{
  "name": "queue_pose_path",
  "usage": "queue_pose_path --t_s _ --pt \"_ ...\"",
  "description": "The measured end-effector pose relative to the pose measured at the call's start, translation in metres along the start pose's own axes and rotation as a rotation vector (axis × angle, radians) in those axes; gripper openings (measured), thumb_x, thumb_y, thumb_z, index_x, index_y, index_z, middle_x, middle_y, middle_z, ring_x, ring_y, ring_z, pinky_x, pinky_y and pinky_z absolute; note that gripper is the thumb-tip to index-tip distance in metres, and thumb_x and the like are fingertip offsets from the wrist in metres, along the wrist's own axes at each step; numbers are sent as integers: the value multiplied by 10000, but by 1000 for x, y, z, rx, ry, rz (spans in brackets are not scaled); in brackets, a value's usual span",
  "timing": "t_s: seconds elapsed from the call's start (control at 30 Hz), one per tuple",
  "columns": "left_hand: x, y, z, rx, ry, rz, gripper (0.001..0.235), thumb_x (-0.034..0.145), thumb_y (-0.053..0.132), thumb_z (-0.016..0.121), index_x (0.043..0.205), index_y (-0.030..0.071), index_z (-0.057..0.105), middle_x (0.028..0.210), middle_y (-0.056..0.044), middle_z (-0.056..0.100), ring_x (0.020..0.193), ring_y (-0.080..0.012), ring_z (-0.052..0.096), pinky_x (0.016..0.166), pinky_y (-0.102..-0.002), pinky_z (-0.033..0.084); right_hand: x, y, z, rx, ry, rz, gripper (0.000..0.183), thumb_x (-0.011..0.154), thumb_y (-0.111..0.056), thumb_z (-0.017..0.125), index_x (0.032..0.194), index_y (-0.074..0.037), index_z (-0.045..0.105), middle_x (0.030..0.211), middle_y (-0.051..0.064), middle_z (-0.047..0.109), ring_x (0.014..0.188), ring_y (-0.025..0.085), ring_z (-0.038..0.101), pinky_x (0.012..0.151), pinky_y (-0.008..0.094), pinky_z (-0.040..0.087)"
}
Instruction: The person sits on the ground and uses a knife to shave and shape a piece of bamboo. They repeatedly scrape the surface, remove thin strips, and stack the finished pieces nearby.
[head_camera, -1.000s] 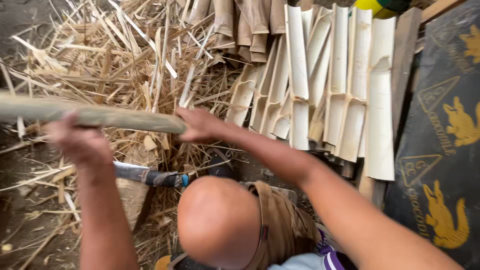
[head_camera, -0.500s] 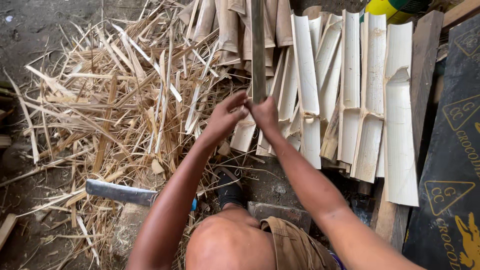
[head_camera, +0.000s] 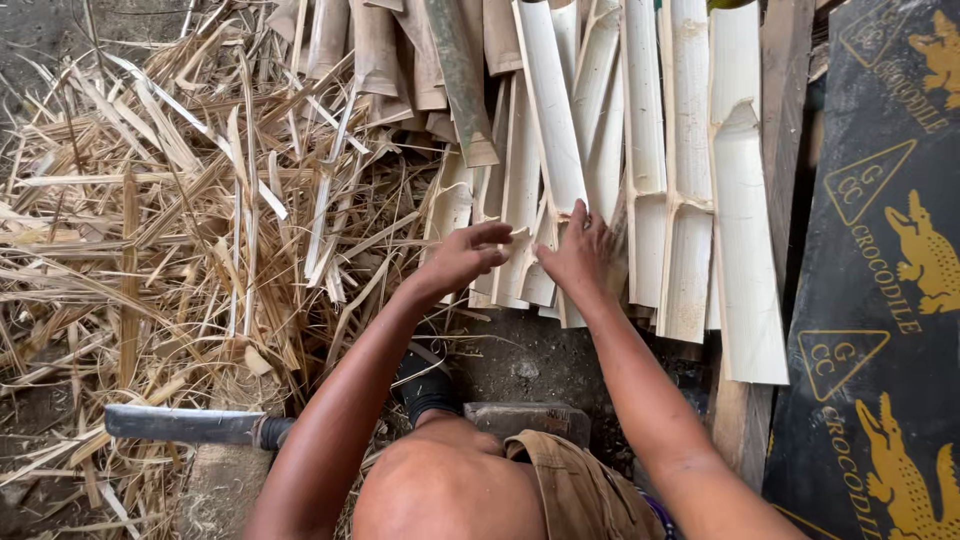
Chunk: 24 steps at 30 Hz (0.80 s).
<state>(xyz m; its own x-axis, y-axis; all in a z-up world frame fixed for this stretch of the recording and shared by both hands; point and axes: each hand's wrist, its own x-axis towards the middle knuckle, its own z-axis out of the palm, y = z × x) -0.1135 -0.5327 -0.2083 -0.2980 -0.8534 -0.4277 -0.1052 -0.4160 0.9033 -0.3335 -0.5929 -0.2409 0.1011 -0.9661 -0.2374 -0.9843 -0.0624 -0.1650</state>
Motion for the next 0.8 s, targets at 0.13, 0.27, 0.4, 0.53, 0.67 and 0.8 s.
queue_pose_path --t_s 0.13,0.27,0.4,0.53,0.67,0.8 --pt "-28 10 -9 -30 31 -17 580 915 196 587 1471 60 489 1472 -159 562 1317 -277 590 1098 -446 505 19 10 0 377 -181 292 644 846 -214 558 1466 -44 522 1432 215 614 1182 373 707 1025 521 620" --pt "-62 18 -25 -67 152 3 561 926 223 597 1455 57 509 1437 -154 607 1291 -262 611 1092 -427 502 25 32 6 337 -20 12 627 850 -342 712 1341 7 540 1290 259 641 1193 413 652 1017 535 534" --pt "-92 22 -33 -116 233 64 556 932 258 608 1440 47 523 1400 -149 636 1233 -254 648 1047 -418 531 44 20 14 135 88 -139 899 795 -398 867 1421 18 372 1337 332 488 1195 483 549 913 550 491" --pt "-127 19 -24 -119 273 104 576 917 303 624 1432 58 541 1365 -139 669 1186 -231 674 1008 -393 551 57 -3 7 220 -108 124 949 784 -331 803 1544 -22 325 1402 300 525 1253 434 594 1036 498 527" --pt "-137 2 -17 -172 282 171 606 918 333 636 1429 19 548 1365 -153 664 1190 -261 656 984 -400 541 16 -14 10 459 9 113 1069 681 -273 860 1546 -40 278 1429 260 481 1286 377 542 1059 462 502" --pt "-130 -17 -12 -152 422 124 675 912 366 651 1464 16 481 1428 -151 597 1265 -267 601 988 -410 527 -56 -48 29 584 116 -170 1044 743 -236 854 1563 -6 250 1428 270 442 1327 380 487 1082 477 455"
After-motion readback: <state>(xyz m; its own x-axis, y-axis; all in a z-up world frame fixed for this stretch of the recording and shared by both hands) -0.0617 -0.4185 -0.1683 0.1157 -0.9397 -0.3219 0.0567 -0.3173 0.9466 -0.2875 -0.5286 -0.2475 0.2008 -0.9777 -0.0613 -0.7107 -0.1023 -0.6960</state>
